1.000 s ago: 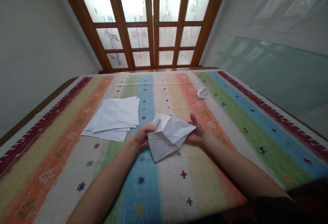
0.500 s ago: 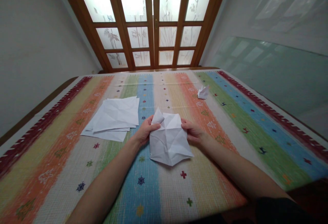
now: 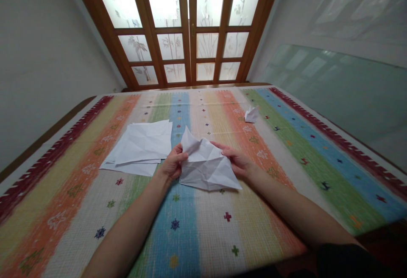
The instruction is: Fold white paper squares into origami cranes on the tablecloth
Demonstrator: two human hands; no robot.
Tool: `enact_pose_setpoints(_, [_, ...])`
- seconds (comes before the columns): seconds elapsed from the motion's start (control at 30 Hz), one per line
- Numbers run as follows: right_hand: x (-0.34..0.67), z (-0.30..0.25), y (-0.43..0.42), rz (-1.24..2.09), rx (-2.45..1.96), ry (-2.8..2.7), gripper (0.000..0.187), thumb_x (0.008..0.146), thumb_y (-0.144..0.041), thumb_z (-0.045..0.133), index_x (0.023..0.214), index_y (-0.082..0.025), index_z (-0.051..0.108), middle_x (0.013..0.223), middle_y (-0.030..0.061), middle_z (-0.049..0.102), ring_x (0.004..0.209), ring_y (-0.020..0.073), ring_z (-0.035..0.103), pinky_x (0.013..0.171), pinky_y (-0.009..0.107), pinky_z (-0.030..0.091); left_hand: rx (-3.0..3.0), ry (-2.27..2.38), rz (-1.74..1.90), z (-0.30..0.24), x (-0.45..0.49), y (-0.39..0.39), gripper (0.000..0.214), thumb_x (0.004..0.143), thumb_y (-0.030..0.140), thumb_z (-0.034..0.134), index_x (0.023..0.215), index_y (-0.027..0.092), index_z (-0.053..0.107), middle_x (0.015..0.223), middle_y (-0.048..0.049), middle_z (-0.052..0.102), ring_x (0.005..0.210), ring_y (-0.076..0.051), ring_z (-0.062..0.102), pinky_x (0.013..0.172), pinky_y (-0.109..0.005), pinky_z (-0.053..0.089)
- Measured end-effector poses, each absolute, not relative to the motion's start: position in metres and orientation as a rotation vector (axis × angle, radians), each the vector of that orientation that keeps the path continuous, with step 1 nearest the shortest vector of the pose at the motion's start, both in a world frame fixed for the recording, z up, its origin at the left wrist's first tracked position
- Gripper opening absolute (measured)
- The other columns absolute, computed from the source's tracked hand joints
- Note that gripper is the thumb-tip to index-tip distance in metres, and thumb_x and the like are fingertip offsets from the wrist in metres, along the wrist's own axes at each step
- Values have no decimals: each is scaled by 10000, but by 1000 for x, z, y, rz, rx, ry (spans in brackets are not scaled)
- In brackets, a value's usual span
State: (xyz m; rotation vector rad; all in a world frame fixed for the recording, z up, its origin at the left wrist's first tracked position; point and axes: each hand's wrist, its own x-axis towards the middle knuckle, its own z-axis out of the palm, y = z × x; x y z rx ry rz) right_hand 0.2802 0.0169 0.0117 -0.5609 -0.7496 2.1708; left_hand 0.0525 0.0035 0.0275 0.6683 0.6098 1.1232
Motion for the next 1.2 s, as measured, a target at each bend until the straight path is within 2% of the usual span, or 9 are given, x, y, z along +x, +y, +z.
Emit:
enact_pose_setpoints(0.13, [281, 13, 17, 2094, -544, -831, 494, 651, -143, 681, 1133, -195, 590, 1069, 46, 723, 910, 180, 709, 838, 314, 584, 619, 619, 1204, 28, 51, 7, 481, 446, 188, 870, 872, 175, 648, 695, -3, 720, 739, -230, 718, 699, -327, 591])
enact_pose_setpoints(0.27, [283, 12, 17, 2031, -565, -917, 547, 608, -179, 761, 1129, -180, 594, 1004, 75, 737, 893, 229, 714, 808, 355, 588, 562, 707, 1320, 28, 54, 13, 447, 455, 179, 878, 840, 150, 655, 690, -23, 728, 725, -233, 717, 731, -335, 587])
enact_pose_setpoints(0.47, [288, 9, 22, 1749, -771, -948, 572, 569, -137, 784, 1107, -214, 605, 903, 31, 746, 719, 190, 703, 663, 303, 585, 680, 991, 1475, 20, 59, 20, 416, 532, 246, 836, 875, 148, 623, 749, -10, 716, 675, -175, 668, 690, -300, 531])
enact_pose_setpoints(0.63, [297, 9, 32, 1544, -906, -1177, 564, 616, -208, 727, 1161, -228, 582, 1023, 49, 722, 834, 214, 684, 714, 343, 573, 1202, 1513, 1446, 9, 56, 25, 266, 704, 315, 694, 893, 143, 617, 828, -43, 679, 751, -195, 632, 727, -330, 507])
enact_pose_setpoints(0.73, [300, 5, 39, 1201, -1179, -1408, 496, 679, -231, 671, 1167, -204, 584, 1059, 72, 702, 899, 223, 660, 789, 369, 549, 1669, 1906, 1351, 11, 59, 18, 421, 778, 256, 631, 1172, 121, 561, 1104, -147, 648, 1013, -280, 616, 878, -419, 486])
enact_pose_setpoints(0.83, [300, -1, 42, 823, -1478, -1637, 471, 738, -215, 622, 1205, -178, 576, 1071, 106, 698, 916, 239, 656, 822, 385, 527, 2341, 1852, 1042, 12, 69, 5, 576, 843, 309, 599, 1369, 138, 438, 1436, -192, 453, 1327, -336, 417, 1067, -490, 359])
enact_pose_setpoints(1.0, [297, -4, 38, 357, -1721, -1911, 624, 826, -212, 560, 1426, -150, 402, 1128, 167, 687, 930, 285, 669, 841, 401, 514, 2717, 1521, 264, -2, 87, -8, 665, 912, 583, 413, 1429, 164, 406, 1524, -154, 373, 1428, -357, 277, 1140, -555, 233])
enact_pose_setpoints(1.1, [299, 1, 35, 185, -1762, -2016, 730, 817, -163, 532, 1497, -125, 271, 1257, 201, 616, 1053, 319, 632, 888, 423, 505, 2690, 1529, 157, -8, 88, -8, 730, 917, 636, 319, 1474, 165, 343, 1557, -155, 311, 1448, -359, 231, 1143, -568, 213])
enact_pose_setpoints(1.2, [299, 7, 33, -40, -1789, -2030, 760, 818, -153, 517, 1510, -80, 212, 1425, 233, 457, 1256, 365, 495, 998, 485, 443, 2675, 1530, 133, -8, 87, -8, 777, 901, 671, 301, 1497, 172, 302, 1578, -148, 262, 1461, -367, 189, 1150, -584, 183])
